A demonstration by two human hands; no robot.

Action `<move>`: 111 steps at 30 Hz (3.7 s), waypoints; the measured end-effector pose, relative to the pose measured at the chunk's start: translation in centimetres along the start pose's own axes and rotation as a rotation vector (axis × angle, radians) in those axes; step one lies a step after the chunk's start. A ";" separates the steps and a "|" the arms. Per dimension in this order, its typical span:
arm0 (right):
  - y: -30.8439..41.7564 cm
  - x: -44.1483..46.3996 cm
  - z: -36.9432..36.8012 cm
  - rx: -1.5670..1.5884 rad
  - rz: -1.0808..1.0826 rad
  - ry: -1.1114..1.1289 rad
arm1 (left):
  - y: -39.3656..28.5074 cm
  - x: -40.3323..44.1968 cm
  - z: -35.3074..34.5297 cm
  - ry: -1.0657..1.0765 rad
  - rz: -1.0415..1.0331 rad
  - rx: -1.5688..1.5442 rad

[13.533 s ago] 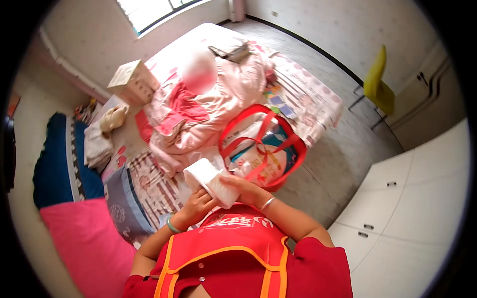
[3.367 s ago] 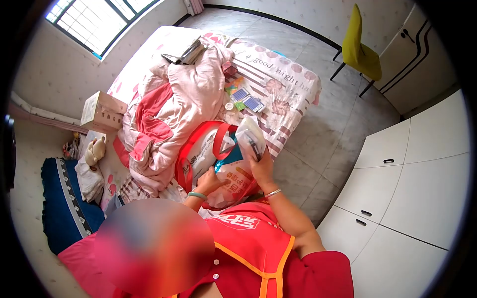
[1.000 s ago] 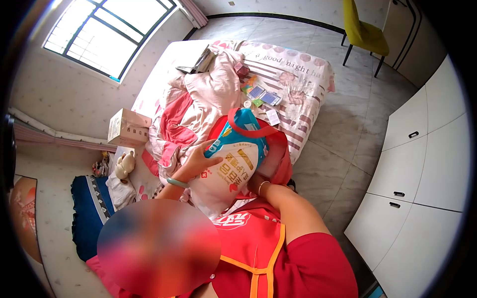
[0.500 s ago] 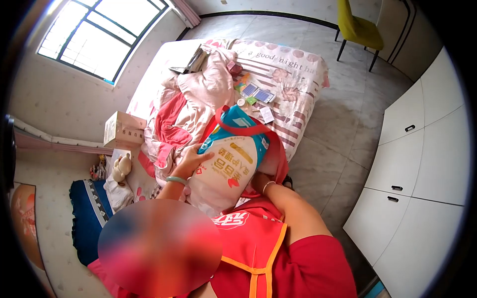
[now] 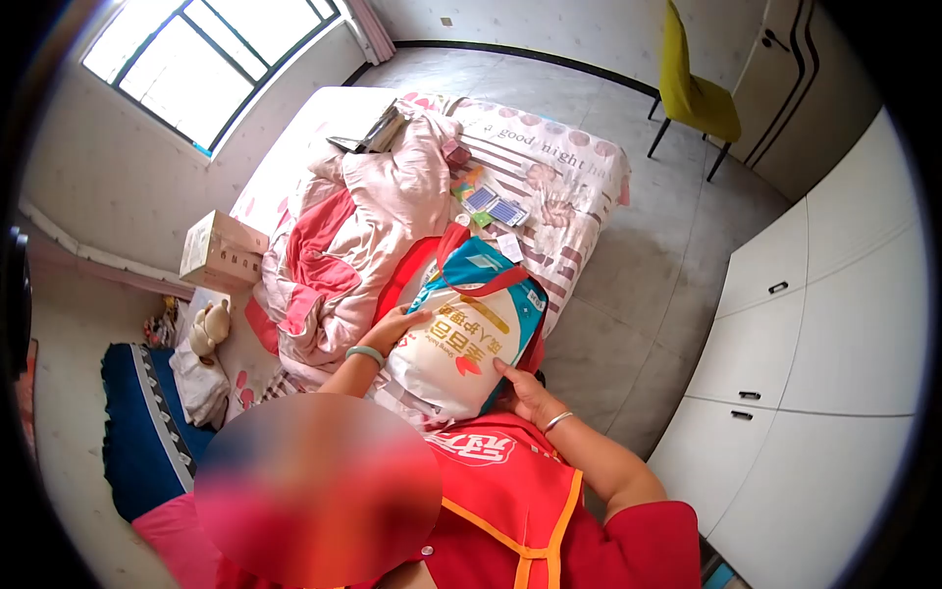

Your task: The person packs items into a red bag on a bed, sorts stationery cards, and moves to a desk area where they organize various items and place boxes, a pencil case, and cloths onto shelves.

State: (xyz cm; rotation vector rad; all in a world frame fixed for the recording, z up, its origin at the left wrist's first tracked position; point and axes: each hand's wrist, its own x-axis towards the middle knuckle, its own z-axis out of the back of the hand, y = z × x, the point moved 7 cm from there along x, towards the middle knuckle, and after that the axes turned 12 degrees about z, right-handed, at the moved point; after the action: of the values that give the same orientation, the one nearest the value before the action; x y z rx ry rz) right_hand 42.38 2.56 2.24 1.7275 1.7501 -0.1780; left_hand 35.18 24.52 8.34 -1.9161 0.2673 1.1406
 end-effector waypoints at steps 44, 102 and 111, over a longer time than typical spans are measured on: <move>5.0 0.0 -15.1 -2.137 1.109 0.462 | 7.4 -5.4 0.7 -0.107 -0.338 -0.322; -1.5 5.3 -14.0 -1.932 0.632 1.178 | -1.9 -16.4 -2.0 -0.888 -0.257 0.977; 3.3 8.4 -12.3 -2.048 0.895 0.968 | 1.4 -2.3 -4.5 -0.781 -0.307 1.073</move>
State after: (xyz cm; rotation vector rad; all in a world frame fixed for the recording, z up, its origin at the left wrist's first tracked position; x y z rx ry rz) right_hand 41.92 16.57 8.42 0.5621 0.4561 2.1798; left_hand 35.87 19.70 10.36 -0.4950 0.0956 1.1036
